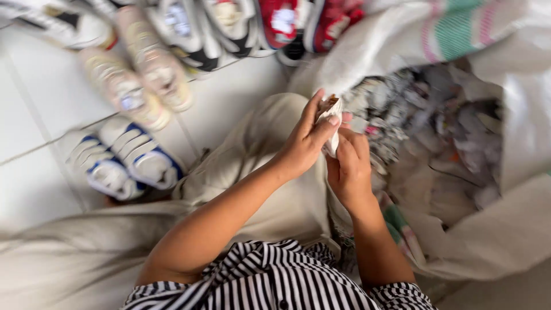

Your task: The person is stuffing crumpled paper into various shoes to maintain their shape, working through a large pile on the floor.

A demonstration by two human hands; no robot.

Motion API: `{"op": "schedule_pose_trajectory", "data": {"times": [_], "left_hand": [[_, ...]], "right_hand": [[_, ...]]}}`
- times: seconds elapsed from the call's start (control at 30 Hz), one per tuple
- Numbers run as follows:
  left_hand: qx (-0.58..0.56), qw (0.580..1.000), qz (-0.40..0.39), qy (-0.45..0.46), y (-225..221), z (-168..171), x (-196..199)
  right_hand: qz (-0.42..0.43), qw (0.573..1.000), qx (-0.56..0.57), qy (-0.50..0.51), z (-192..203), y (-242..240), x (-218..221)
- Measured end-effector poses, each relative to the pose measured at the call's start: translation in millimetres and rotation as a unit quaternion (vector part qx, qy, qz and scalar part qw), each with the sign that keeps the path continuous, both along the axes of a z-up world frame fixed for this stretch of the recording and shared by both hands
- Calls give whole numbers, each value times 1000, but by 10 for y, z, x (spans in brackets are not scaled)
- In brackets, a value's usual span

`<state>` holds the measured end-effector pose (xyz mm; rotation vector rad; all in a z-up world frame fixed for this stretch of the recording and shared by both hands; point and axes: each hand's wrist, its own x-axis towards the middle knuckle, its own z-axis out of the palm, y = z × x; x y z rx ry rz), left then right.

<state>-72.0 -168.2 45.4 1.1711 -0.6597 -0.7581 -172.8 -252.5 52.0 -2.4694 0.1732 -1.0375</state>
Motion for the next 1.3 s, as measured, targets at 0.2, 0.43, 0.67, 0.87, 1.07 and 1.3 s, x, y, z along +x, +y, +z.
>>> {"op": "schedule_pose_trajectory", "data": {"times": [0.2,0.43,0.67,0.87,1.07,1.3], "left_hand": [[72,982,164,-64,1561,-313,559],[221,955,152,-129,3392,-615,914],[321,927,191,33,4504,-360,1359],[526,823,191,-97,4767,-1248,1719],[579,774,163,-200,4623,-1490,1771],[576,797,147,-108,4720,-1227,1682]], "right_hand": [[265,959,93,30,-75,884,592],[478,869,33,121,-172,2148,1524],[477,845,168,175,-984,3291,2228],[379,895,135,191,-1665,3626,2358],[301,907,-265,124,-1805,3835,2288],[295,849,-113,423,-1524,3708,2245]]}}
